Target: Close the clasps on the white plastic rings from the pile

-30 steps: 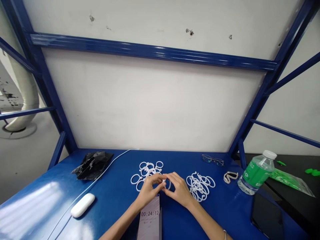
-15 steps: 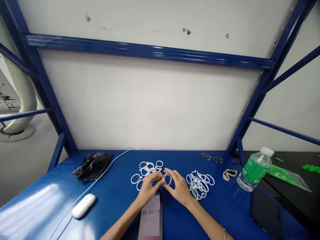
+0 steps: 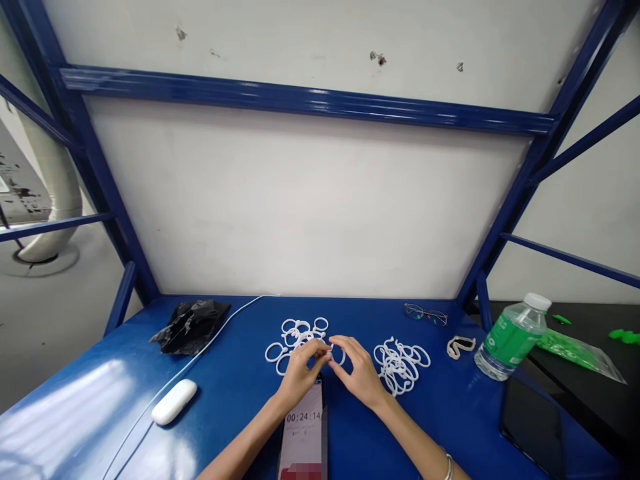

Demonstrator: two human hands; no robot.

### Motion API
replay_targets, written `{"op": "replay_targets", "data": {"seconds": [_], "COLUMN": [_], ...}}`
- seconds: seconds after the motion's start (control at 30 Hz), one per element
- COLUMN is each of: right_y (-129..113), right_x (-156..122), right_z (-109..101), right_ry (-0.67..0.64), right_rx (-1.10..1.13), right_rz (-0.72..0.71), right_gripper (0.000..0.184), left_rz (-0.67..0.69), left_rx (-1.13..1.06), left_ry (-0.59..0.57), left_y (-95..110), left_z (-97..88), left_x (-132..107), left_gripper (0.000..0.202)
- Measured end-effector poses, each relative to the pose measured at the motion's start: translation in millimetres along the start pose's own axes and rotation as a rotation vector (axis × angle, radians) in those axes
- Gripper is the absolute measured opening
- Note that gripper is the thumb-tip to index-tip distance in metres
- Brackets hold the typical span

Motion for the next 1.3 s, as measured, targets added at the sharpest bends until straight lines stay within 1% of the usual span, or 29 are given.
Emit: {"op": "replay_targets", "data": {"seconds": [0.23, 0.5, 0.67, 0.93, 1.3], "right_y": [2.2, -4.9, -4.6, -4.2, -6.3], "right_x": [-0.9, 2.1, 2.5, 2.3, 1.3], "right_z": [-2.6, -5.6, -6.2, -7.0, -6.7], "right_ry": [0.058, 0.027, 0.036, 0.048, 0.052], "right_rx": [-0.007, -0.032, -0.048, 0.01, -0.027], "right_rz": [-0.013, -0.046, -0.021, -0.008, -0.041], "right_gripper": [0.034, 0.032, 0.027, 0.023, 0.021], "left_rz": [-0.029, 0.003, 0.02, 0.017, -0.001], "left_rx": [0.012, 0.046, 0.054, 0.067, 0.052], "left_ry": [-0.006, 0.014, -0.003, -0.027, -0.016], "left_y": [-2.2, -1.5, -0.8, -3.3, 0.8], "left_z": [0.3, 0.3, 1.3, 2.5, 1.4], "left_x": [-0.5, -1.2, -2.3, -3.5, -3.0], "left_gripper": [0.015, 0.019, 0.019, 0.02, 0.024]}}
Point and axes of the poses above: each hand's wrist, its own x-axis towards the middle knuckle, its own z-axis out of the palm, y = z × x, the point moved 4 cm from there along x, towards the middle knuckle, and after that the axes turned 1 degree about -z, right-handed, at the moved point
